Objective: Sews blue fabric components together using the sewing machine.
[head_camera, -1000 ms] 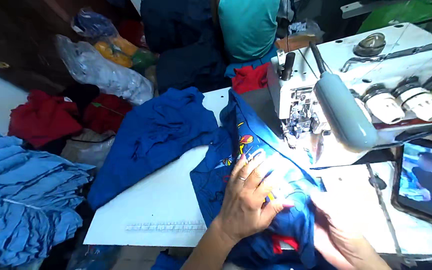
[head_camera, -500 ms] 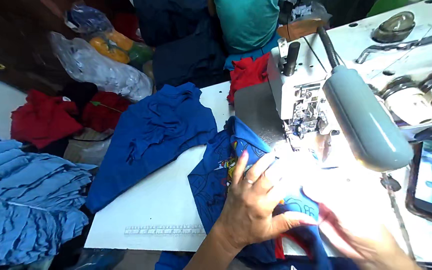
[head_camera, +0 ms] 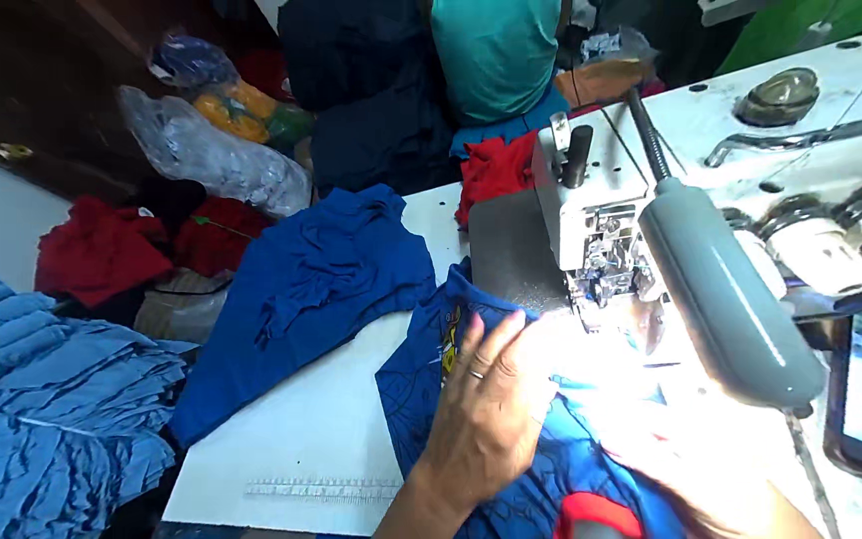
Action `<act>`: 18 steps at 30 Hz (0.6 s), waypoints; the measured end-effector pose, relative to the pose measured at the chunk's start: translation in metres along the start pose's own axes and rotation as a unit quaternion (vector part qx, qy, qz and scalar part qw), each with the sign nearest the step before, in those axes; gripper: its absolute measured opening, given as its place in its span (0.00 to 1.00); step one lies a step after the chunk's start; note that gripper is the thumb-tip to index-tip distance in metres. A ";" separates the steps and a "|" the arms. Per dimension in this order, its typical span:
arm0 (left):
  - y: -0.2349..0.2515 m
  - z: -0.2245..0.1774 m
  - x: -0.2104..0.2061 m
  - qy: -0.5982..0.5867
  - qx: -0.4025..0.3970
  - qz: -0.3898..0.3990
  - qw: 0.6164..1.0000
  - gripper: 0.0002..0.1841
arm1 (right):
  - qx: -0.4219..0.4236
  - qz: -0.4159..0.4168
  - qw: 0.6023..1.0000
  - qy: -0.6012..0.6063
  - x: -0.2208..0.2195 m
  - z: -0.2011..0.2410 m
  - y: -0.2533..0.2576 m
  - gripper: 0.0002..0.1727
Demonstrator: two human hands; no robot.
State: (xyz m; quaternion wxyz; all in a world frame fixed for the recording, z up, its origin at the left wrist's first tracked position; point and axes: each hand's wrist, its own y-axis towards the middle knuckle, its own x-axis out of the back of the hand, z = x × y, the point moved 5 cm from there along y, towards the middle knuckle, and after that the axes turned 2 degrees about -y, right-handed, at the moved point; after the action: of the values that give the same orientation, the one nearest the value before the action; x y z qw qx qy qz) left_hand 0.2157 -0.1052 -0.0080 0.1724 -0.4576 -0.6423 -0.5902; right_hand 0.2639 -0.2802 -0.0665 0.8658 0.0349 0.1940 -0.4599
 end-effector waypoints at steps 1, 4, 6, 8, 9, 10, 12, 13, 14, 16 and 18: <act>-0.002 -0.004 -0.001 0.000 0.007 0.004 1.000 0.17 | -0.003 -0.018 1.000 0.005 0.001 0.003 0.002 0.03; -0.006 -0.014 -0.001 -0.010 0.023 0.034 0.999 0.26 | -0.024 -0.041 0.998 -0.038 0.006 0.005 0.006 0.06; -0.009 -0.027 -0.004 -0.022 0.005 0.022 1.000 0.30 | -0.029 -0.050 0.997 -0.059 0.007 0.006 0.008 0.08; -0.010 -0.038 -0.006 -0.044 -0.020 -0.013 0.999 0.32 | -0.055 -0.060 0.996 -0.042 0.002 0.010 0.011 0.08; -0.011 -0.042 -0.009 -0.061 -0.028 -0.032 0.997 0.32 | -0.050 -0.071 0.996 -0.025 -0.002 0.016 0.010 0.06; -0.012 -0.043 -0.011 -0.076 -0.029 -0.049 0.995 0.32 | -0.016 -0.097 0.995 -0.026 -0.005 0.023 0.009 0.05; -0.016 -0.044 -0.016 -0.107 -0.020 -0.054 0.993 0.30 | 0.118 -0.147 0.978 -0.086 -0.003 0.032 0.004 0.06; -0.018 -0.043 -0.020 -0.114 -0.018 -0.046 0.992 0.29 | 0.184 -0.158 0.961 -0.132 0.000 0.036 0.003 0.06; -0.019 -0.044 -0.023 -0.116 -0.014 -0.033 0.993 0.29 | 0.232 -0.176 0.942 -0.168 0.003 0.038 0.004 0.06; -0.018 -0.045 -0.029 -0.059 0.009 0.002 0.998 0.34 | 0.239 -0.179 0.935 -0.193 0.012 0.039 0.006 0.10; -0.013 -0.040 -0.023 0.008 0.040 0.031 0.999 0.38 | 0.123 -0.109 0.971 -0.176 0.017 0.034 0.003 0.10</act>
State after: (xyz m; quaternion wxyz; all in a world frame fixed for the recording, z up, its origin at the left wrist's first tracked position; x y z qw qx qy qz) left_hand 0.2043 -0.1488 -0.0236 0.2138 -0.4657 -0.6495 -0.5617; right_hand 0.2847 -0.2996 -0.0420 0.8201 0.0379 -0.0167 -0.5708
